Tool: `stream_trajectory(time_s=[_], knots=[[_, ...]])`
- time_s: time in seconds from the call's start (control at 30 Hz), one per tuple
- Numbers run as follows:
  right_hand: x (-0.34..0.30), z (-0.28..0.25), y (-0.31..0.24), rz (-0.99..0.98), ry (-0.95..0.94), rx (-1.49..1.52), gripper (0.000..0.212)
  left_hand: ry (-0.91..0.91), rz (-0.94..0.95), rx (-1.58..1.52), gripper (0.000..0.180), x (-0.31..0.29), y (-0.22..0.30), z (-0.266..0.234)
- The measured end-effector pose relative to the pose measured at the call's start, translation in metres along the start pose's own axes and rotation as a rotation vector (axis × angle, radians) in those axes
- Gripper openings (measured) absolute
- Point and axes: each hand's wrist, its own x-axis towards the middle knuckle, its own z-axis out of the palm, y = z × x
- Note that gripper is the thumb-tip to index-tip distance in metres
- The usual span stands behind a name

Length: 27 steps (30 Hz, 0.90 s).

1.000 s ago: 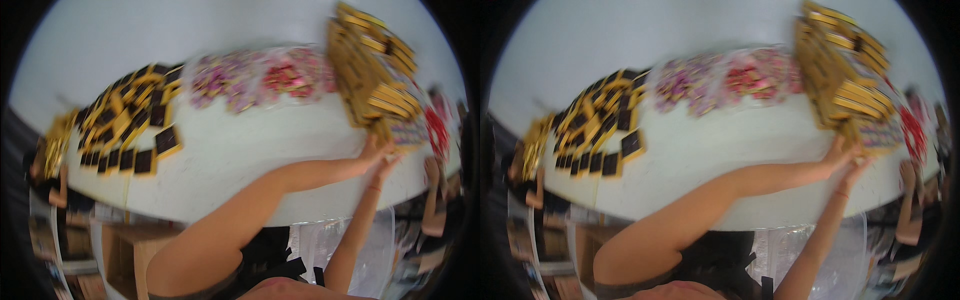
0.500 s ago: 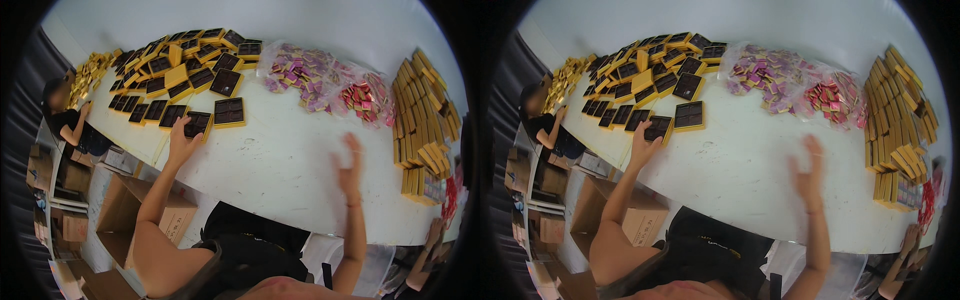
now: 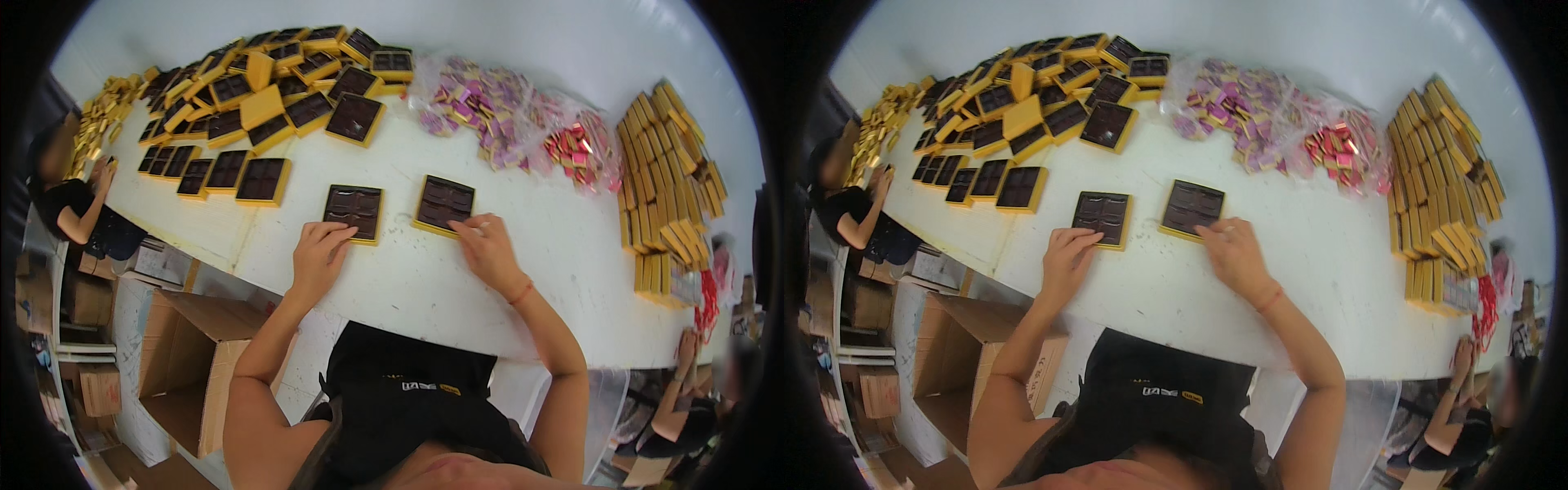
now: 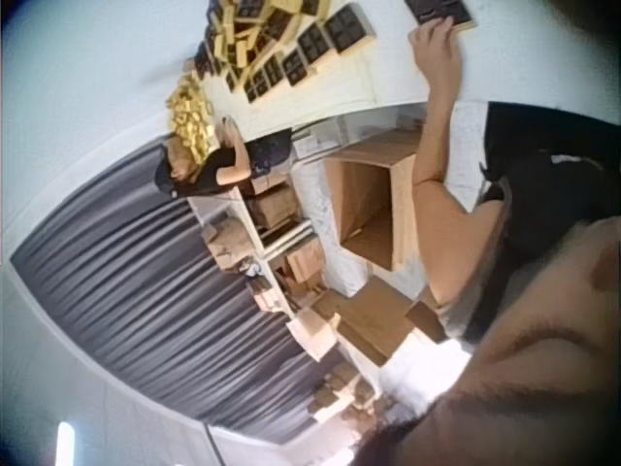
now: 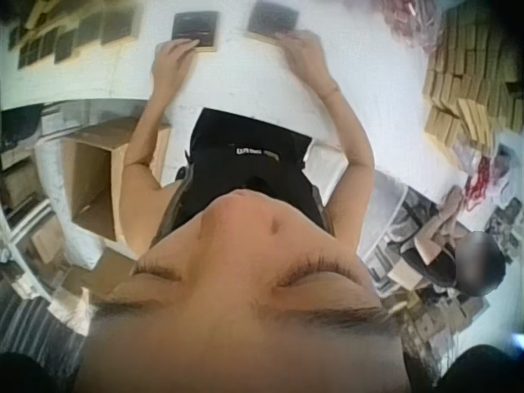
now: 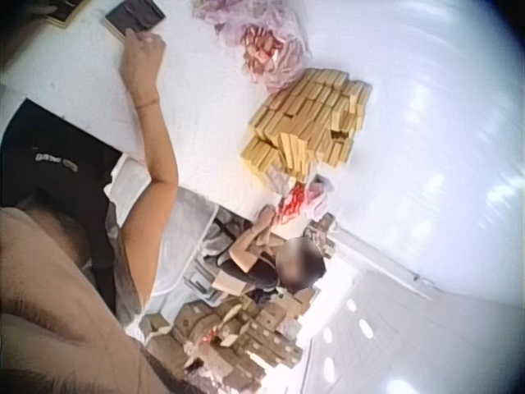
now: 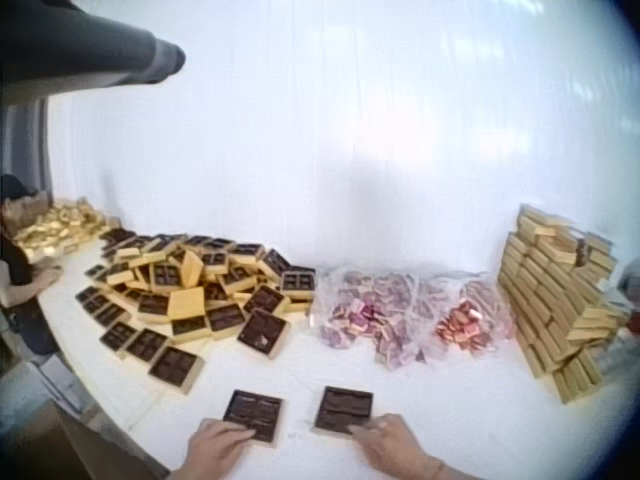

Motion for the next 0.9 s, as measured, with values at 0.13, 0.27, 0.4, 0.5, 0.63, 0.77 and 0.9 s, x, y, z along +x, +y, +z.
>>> stream_trajectory(time_s=[0.13,0.27,0.4,0.5,0.63,0.77,0.9], knots=[[-0.076,-0.07,0.001,0.283,0.017,-0.061,0.035,-0.083,0.194,-0.157,0.026,0.019,0.039,0.045],[-0.118,-0.088,-0.007,0.418,0.116,-0.057,0.037,-0.356,0.337,-0.22,0.039,0.024,0.091,0.085],[-0.134,-0.078,-0.012,0.441,0.197,-0.098,0.038,-0.351,0.34,-0.298,0.058,0.032,0.084,0.083],[-0.136,-0.078,-0.014,0.514,0.216,-0.018,0.042,-0.005,0.107,0.068,0.058,0.056,0.003,0.039],[-0.131,-0.082,-0.019,0.528,0.188,0.007,0.051,0.045,-0.299,0.607,0.058,0.037,-0.085,-0.025],[-0.124,-0.08,-0.023,0.529,0.134,-0.012,0.056,0.018,-0.042,0.437,0.043,0.01,-0.068,0.001],[-0.125,-0.08,-0.024,0.528,0.105,-0.014,0.059,-0.075,0.058,0.195,0.035,0.019,-0.011,0.041]])
